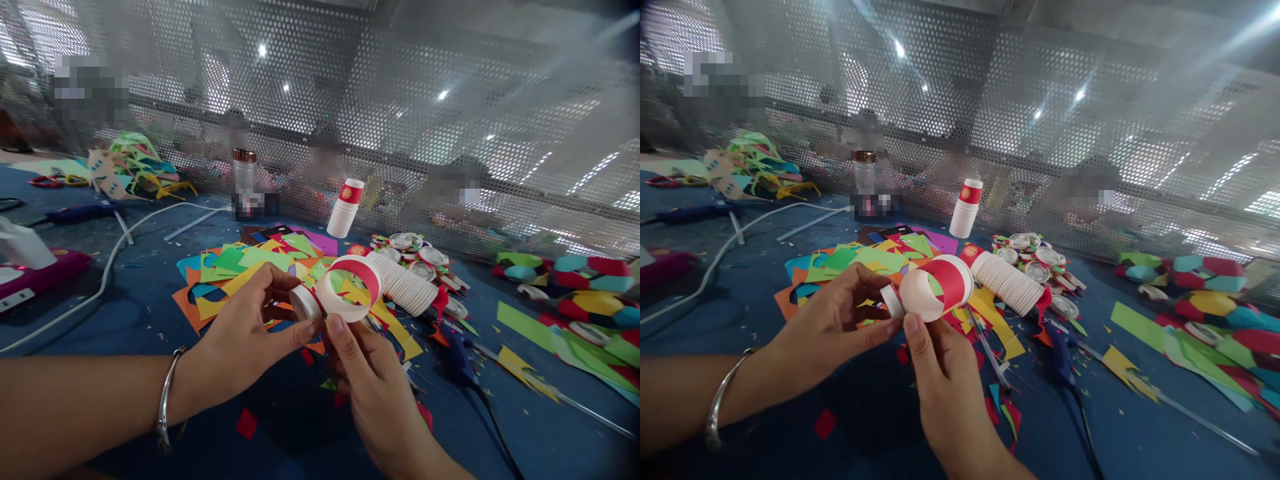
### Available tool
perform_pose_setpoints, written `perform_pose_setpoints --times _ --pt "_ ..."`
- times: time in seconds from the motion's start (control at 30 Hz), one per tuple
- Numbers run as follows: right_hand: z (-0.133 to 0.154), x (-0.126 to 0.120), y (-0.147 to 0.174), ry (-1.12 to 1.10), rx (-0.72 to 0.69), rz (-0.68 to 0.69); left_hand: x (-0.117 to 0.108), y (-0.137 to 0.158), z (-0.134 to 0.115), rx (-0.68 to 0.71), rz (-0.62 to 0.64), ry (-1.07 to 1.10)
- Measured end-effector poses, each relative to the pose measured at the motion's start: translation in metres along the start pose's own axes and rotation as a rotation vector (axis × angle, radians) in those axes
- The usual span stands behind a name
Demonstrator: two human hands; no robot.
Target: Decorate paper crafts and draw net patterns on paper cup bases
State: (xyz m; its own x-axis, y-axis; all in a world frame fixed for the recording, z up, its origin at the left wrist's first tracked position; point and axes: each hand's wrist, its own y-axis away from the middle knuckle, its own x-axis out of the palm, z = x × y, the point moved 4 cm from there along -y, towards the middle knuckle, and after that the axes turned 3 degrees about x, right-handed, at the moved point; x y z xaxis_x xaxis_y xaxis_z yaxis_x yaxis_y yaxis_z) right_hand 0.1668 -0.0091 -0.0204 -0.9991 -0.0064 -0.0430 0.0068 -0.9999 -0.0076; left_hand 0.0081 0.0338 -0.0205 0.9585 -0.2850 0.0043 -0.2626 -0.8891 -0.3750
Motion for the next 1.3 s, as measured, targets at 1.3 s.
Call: perform_pose_setpoints --times 1.3 --pt "0.007 -0.004 -0.003 0.347 -0.155 0.011 0.004 -0.004 -0.005 -0.038 0.036 0.153"
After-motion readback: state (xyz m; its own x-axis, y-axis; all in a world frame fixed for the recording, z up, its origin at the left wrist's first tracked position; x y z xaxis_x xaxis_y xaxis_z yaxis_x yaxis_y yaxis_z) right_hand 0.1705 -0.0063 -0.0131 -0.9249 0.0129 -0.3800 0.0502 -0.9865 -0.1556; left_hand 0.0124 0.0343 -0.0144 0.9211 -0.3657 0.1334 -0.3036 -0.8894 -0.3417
